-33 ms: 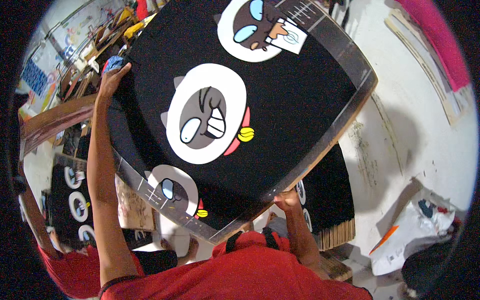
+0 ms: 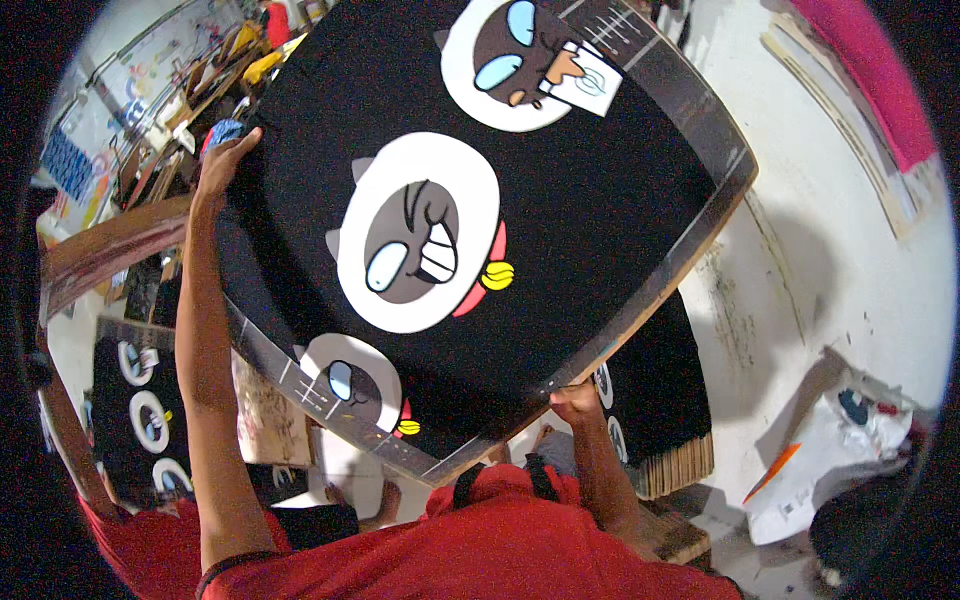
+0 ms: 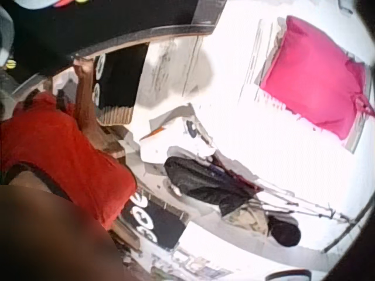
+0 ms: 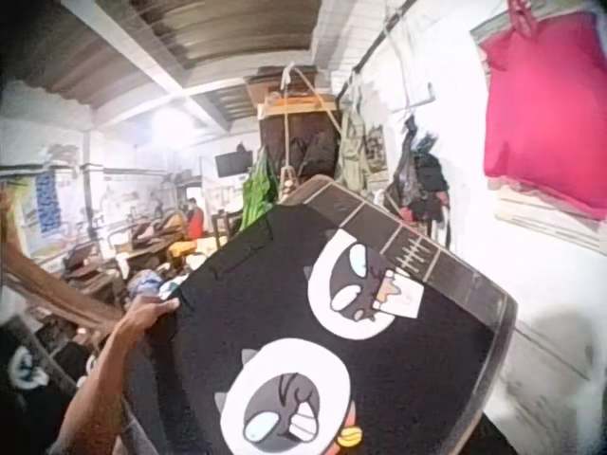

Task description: The person assists a coworker in a screen printing operation by taking printed fabric pieces from the screen and stacking them on a nearby table. The coworker applies ink to the screen and presses it onto the fabric while the camera wearer handles the finished pieces.

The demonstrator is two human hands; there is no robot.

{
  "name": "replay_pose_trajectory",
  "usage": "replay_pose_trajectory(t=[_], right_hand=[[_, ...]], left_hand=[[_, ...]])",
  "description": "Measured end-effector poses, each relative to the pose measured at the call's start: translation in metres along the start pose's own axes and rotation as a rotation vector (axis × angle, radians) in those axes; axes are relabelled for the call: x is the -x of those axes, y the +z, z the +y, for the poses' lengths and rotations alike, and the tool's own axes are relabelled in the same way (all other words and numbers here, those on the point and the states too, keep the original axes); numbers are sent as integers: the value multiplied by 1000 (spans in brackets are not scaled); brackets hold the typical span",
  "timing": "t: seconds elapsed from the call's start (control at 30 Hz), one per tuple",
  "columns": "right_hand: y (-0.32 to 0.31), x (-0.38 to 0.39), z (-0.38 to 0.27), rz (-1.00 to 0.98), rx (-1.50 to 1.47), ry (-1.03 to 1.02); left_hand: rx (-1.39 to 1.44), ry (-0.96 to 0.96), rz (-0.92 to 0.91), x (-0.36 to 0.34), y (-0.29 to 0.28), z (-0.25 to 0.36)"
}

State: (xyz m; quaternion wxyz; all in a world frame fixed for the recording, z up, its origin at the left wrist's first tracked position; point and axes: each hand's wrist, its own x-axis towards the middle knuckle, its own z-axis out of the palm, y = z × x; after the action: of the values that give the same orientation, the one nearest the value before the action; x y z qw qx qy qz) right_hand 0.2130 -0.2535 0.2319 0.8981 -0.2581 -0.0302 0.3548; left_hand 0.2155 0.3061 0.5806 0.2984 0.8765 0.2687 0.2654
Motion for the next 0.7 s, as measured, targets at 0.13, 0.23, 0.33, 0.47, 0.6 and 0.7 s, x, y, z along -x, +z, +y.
replay_pose_trajectory(t=[0.13,0.23,0.33,0.47,0.6,0.7], right_hand=[[-15,33,30,283,172,46],[-37,69,50,200,973,193],[-39,99,71,42,1186,370],[47,115,42,75,1568,208],[196,118,-37,424,1844,-933],[252,97,-76,410,2075,-978]], left_hand=[[224,72,-39,35,15,55],[175,197,-72,70,36,86],[150,371,-111,121,54,111],[191,583,-233,180,77,127],[77,968,-325,210,116,133],[138,1104,-426,229,152,131]])
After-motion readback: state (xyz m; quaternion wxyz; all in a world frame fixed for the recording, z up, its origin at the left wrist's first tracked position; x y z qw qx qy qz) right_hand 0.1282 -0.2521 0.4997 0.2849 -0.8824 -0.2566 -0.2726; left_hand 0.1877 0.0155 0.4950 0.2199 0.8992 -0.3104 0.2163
